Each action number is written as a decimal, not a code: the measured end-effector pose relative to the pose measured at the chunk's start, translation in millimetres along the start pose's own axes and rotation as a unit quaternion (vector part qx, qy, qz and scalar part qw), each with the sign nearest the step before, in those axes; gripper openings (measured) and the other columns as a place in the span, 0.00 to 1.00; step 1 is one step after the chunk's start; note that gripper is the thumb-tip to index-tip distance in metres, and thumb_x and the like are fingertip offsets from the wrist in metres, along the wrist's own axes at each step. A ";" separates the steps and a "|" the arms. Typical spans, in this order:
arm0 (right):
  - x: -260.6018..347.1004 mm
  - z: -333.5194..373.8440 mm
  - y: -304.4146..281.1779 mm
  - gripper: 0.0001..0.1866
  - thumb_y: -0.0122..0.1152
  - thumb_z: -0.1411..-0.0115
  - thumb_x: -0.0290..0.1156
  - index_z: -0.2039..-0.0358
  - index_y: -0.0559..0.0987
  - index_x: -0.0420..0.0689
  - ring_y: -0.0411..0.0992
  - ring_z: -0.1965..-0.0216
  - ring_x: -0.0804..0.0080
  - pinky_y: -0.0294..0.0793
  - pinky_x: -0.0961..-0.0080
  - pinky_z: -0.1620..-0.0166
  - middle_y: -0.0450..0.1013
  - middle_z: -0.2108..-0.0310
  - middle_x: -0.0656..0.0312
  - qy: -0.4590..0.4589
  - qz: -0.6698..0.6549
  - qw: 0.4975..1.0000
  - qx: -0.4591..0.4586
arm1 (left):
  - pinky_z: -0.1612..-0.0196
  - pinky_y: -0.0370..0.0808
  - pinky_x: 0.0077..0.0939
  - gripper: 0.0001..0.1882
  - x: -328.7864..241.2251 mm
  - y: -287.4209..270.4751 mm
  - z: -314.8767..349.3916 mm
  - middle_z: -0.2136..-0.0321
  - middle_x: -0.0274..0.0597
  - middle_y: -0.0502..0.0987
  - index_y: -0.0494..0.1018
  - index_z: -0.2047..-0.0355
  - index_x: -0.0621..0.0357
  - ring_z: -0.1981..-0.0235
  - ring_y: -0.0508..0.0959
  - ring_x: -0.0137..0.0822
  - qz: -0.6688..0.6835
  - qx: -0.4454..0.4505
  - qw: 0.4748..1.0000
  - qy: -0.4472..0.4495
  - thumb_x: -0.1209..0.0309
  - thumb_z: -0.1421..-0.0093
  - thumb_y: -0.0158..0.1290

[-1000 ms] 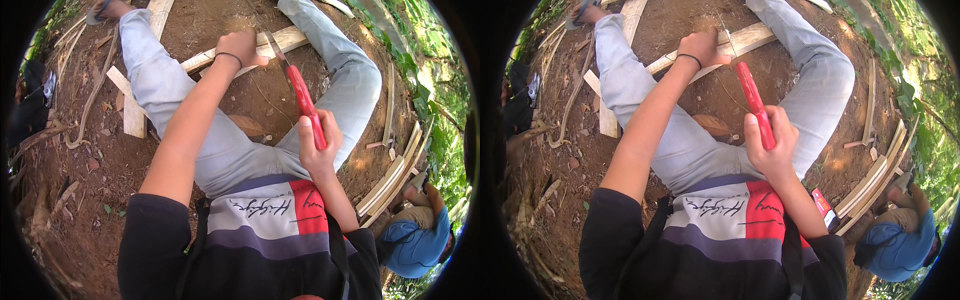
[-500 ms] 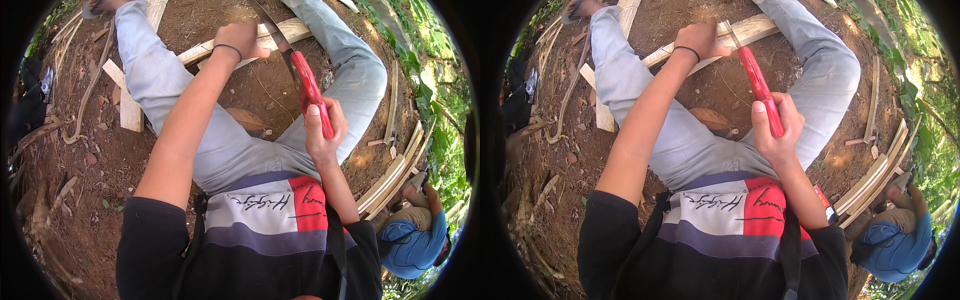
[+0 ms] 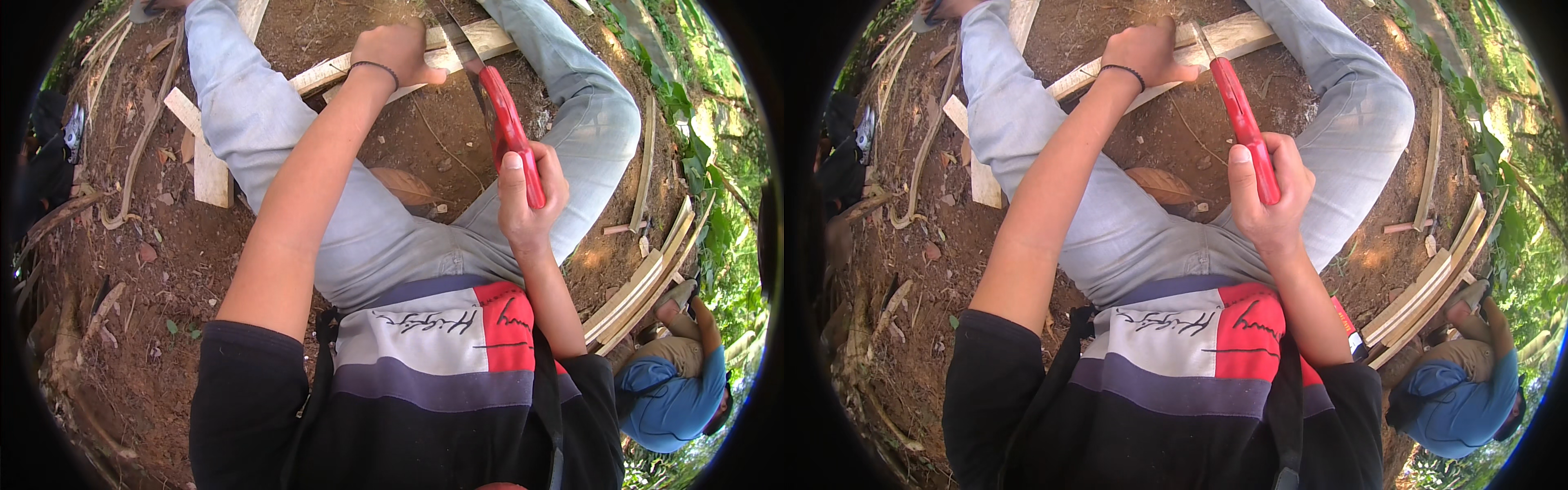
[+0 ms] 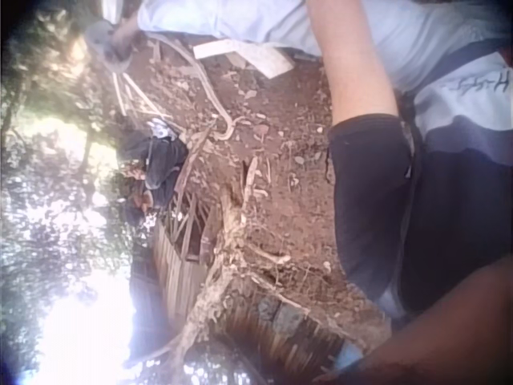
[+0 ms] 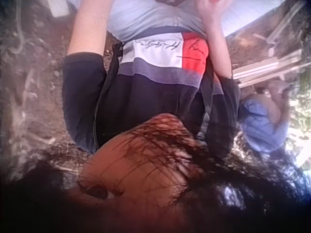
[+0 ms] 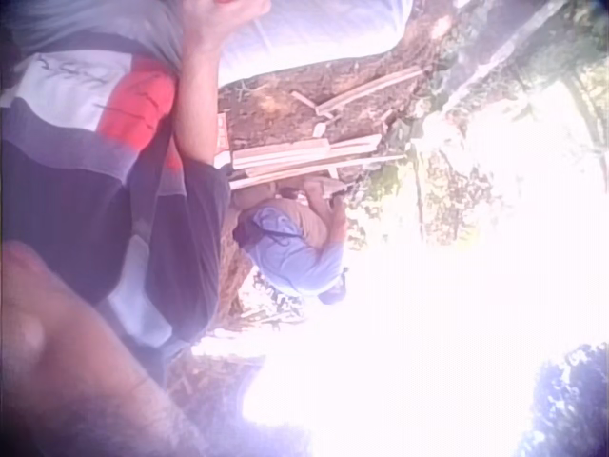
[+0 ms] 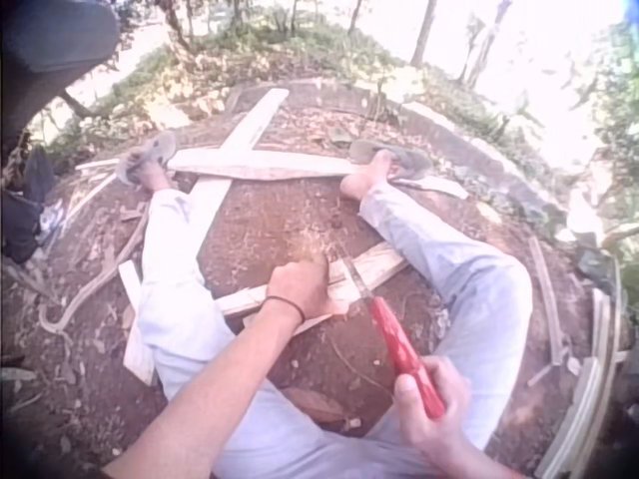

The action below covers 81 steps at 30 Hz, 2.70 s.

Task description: The person saws a wooden plank by hand, aligns it with another piece, and then hammers a nail to join them.

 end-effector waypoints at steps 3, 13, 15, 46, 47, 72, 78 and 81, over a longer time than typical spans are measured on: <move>-0.3 -0.5 -0.3 0.10 0.61 0.38 0.32 0.68 0.76 0.38 0.64 0.81 0.84 0.64 0.83 0.76 0.70 0.83 0.67 0.019 -0.003 1.000 0.001 | 0.58 0.79 0.41 0.39 -0.3 0.5 -0.1 0.65 0.52 0.81 0.73 0.58 0.61 0.61 0.82 0.49 0.000 -0.001 1.000 -0.002 0.40 0.59 0.63; -3.7 18.8 -14.2 0.09 0.61 0.39 0.32 0.68 0.75 0.38 0.66 0.81 0.81 0.64 0.81 0.75 0.69 0.82 0.65 0.050 -0.028 0.998 0.007 | 0.58 0.79 0.40 0.39 -1.4 -0.5 1.0 0.66 0.51 0.82 0.73 0.58 0.60 0.61 0.82 0.49 0.000 0.015 1.000 -0.003 0.40 0.59 0.63; 2.0 9.3 -13.4 0.09 0.61 0.39 0.32 0.68 0.75 0.38 0.66 0.81 0.81 0.64 0.81 0.75 0.69 0.82 0.65 0.041 0.001 0.999 0.022 | 0.58 0.79 0.41 0.39 0.7 2.2 0.2 0.66 0.51 0.82 0.73 0.57 0.60 0.61 0.82 0.49 -0.002 0.011 1.000 0.000 0.40 0.59 0.62; -16.9 26.6 -18.9 0.11 0.59 0.38 0.33 0.66 0.75 0.37 0.65 0.78 0.84 0.64 0.82 0.73 0.70 0.79 0.66 0.080 -0.093 0.992 -0.010 | 0.57 0.78 0.39 0.38 0.1 -2.0 2.3 0.65 0.50 0.82 0.74 0.58 0.60 0.60 0.82 0.47 0.003 0.004 1.000 0.003 0.40 0.59 0.63; -18.3 26.1 -19.0 0.11 0.59 0.38 0.33 0.66 0.75 0.37 0.65 0.78 0.84 0.64 0.83 0.73 0.70 0.80 0.66 0.082 -0.093 0.992 -0.007 | 0.57 0.78 0.40 0.39 0.6 0.4 0.0 0.65 0.52 0.81 0.74 0.58 0.61 0.61 0.82 0.48 0.000 0.005 1.000 0.003 0.39 0.59 0.62; -20.6 6.7 -24.1 0.12 0.65 0.42 0.33 0.66 0.73 0.39 0.69 0.84 0.71 0.69 0.76 0.76 0.70 0.81 0.60 -0.025 -0.098 0.995 -0.007 | 0.52 0.73 0.30 0.42 41.5 -10.2 -31.6 0.62 0.47 0.80 0.74 0.52 0.69 0.61 0.79 0.36 0.304 0.188 0.933 -0.025 0.42 0.55 0.66; -22.8 6.9 -26.0 0.12 0.66 0.43 0.32 0.66 0.73 0.39 0.69 0.83 0.74 0.68 0.77 0.77 0.70 0.81 0.61 -0.045 -0.110 0.993 -0.028 | 0.60 0.74 0.25 0.33 79.8 -50.2 -45.9 0.69 0.33 0.78 0.76 0.57 0.60 0.65 0.77 0.26 0.470 0.211 0.856 -0.036 0.44 0.50 0.65; -21.3 6.6 -27.2 0.13 0.66 0.43 0.32 0.66 0.73 0.39 0.68 0.83 0.77 0.68 0.78 0.77 0.70 0.81 0.62 -0.020 -0.105 0.993 -0.045 | 0.59 0.76 0.33 0.38 33.0 -58.1 -39.6 0.70 0.38 0.78 0.76 0.57 0.60 0.64 0.78 0.31 0.373 0.260 0.891 0.004 0.37 0.52 0.62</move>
Point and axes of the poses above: each hand's wrist, its own z-axis away from the middle knuckle, its own y-axis out of the palm, x = y × z, the point moved 1 cm from there along -z, towards the middle knuckle
